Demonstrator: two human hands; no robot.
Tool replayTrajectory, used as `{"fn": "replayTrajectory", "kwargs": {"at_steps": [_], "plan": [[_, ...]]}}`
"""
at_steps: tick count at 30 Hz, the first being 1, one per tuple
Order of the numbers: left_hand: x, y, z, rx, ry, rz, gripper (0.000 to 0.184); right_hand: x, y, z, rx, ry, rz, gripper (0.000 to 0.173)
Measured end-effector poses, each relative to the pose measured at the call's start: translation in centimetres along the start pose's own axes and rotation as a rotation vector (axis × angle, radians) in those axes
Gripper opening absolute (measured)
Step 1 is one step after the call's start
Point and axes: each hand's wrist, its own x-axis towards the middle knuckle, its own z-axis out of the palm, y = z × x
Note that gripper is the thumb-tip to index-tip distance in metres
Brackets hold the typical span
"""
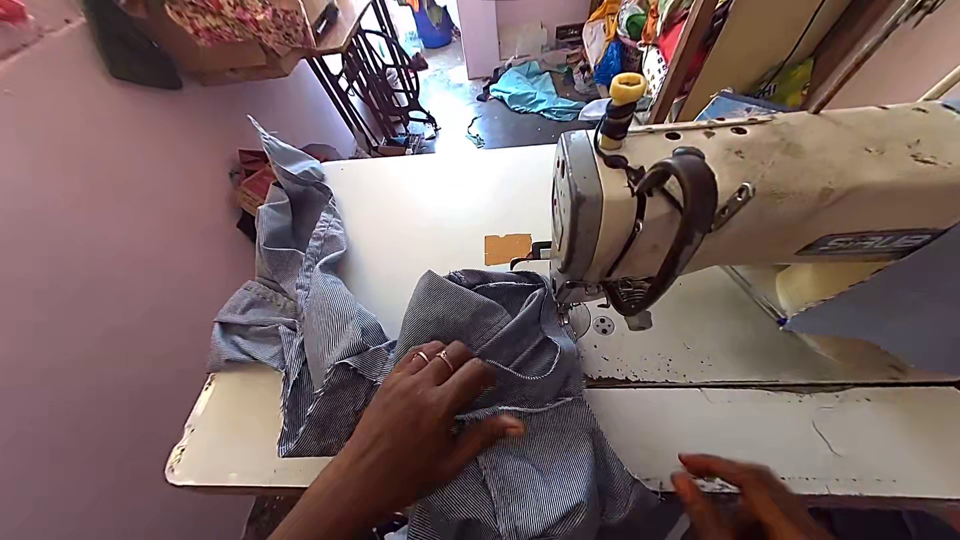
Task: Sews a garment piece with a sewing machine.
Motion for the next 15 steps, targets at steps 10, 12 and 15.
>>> {"fn": "replayTrajectory", "kwargs": {"at_steps": [10, 12, 15], "plan": [[5.3, 4.9, 1.8, -0.693, -0.115, -0.582, 0.028, 5.1, 1.4, 8.5, -0.462, 0.109, -0.499, 0.03], [4.8, 5.3, 1.7, -1.266, -0.139, -0.869, 0.03, 5.1, 0.0, 6.9, -0.075, 0.043, -0.298, 0.026], [3.1, 6.2, 3.3, -1.458, -0.207, -0.919, 0.029, 7.3, -2.3, 5.2, 0.652, -0.068, 0.26, 0.027]]}}
